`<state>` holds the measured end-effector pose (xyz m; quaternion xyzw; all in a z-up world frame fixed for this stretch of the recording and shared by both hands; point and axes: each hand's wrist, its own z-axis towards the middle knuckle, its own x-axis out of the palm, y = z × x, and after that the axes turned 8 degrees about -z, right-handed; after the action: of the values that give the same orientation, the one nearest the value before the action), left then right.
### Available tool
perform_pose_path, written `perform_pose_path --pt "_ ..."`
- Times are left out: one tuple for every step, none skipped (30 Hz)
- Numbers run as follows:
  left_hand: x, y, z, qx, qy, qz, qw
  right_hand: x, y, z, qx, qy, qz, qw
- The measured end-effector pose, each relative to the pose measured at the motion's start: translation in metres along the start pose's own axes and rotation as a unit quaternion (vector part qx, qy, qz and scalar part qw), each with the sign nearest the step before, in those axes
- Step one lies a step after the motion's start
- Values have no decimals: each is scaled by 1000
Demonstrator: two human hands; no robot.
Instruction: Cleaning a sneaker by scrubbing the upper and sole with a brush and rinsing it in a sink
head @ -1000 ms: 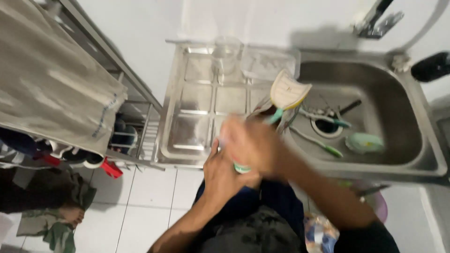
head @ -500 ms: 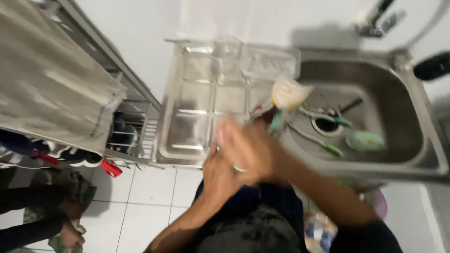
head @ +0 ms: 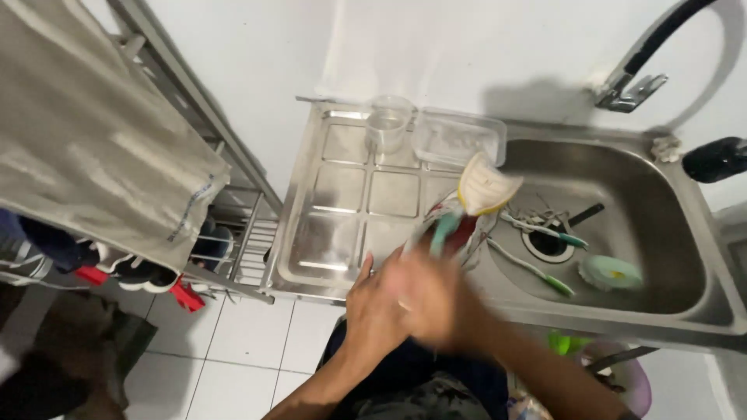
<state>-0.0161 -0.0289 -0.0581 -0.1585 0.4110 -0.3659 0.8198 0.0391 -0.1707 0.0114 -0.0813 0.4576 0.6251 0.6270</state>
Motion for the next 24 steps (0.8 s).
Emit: perform_pose_path --pt "-1 -4 2 -2 1 -3 1000 -10 6 15 3 2 0 1000" --pt "-1 -9 4 -61 16 1 998 -20 12 30 -77 -19 -63 995" --pt "-2 -11 9 -118 26 8 993 -30 15 50 -164 -40 -125 978" --pt "-6 -15 11 -118 20 9 993 -30 27 34 -170 -39 -125 977" --pt "-10 -18 13 -110 20 -19 994 -29 38 17 -65 0 -28 997" --pt "-13 -20 15 -102 19 -47 993 -29 48 1 41 40 69 996" --pt "-10 -16 14 -108 20 -46 993 -15 12 -7 42 43 74 995" --pt "-6 -12 13 -93 17 -24 995 -1 -25 -15 -32 26 -69 997" --pt "0 -8 11 -71 22 -8 997 13 -59 -30 -98 6 -216 971" --pt "-2 -12 4 -71 30 -14 997 2 -31 -18 -89 7 -217 972" --pt "-3 -12 7 -85 28 -15 996 -14 -10 1 -2 -13 -98 995" --pt "-4 -13 10 -99 26 -16 995 -29 11 21 84 -31 24 996" --pt "-12 -21 16 -97 27 -14 995 -36 33 20 84 -33 25 996" --pt "-20 -29 22 -123 29 -38 991 -43 53 19 9 11 90 996" --pt "-26 -38 27 -149 35 -63 986 -50 74 15 -62 54 155 985" --pt "-19 -33 26 -149 38 -63 986 -42 32 16 -60 52 155 985" --pt "-13 -30 23 -132 -1 -54 990 -32 -8 14 -22 -29 14 999" --pt "-8 -27 19 -114 -39 -46 992 -22 -46 12 16 -108 -128 986" --pt "-10 -32 20 -110 -41 -49 992 -23 -30 10 15 -109 -133 985" --pt "-13 -37 22 -98 -26 -39 994 -24 -14 9 32 -90 -101 990" --pt "-19 -40 25 -85 -14 -26 996 -22 2 12 46 -73 -66 994" --pt "-14 -30 25 -80 -18 -24 996 -20 17 14 41 -76 -68 994" --pt "-8 -24 20 -87 -3 -1 996 -18 34 11 72 -43 -14 996" --pt "-2 -17 14 -94 11 21 995 -14 51 8 102 -10 40 994"
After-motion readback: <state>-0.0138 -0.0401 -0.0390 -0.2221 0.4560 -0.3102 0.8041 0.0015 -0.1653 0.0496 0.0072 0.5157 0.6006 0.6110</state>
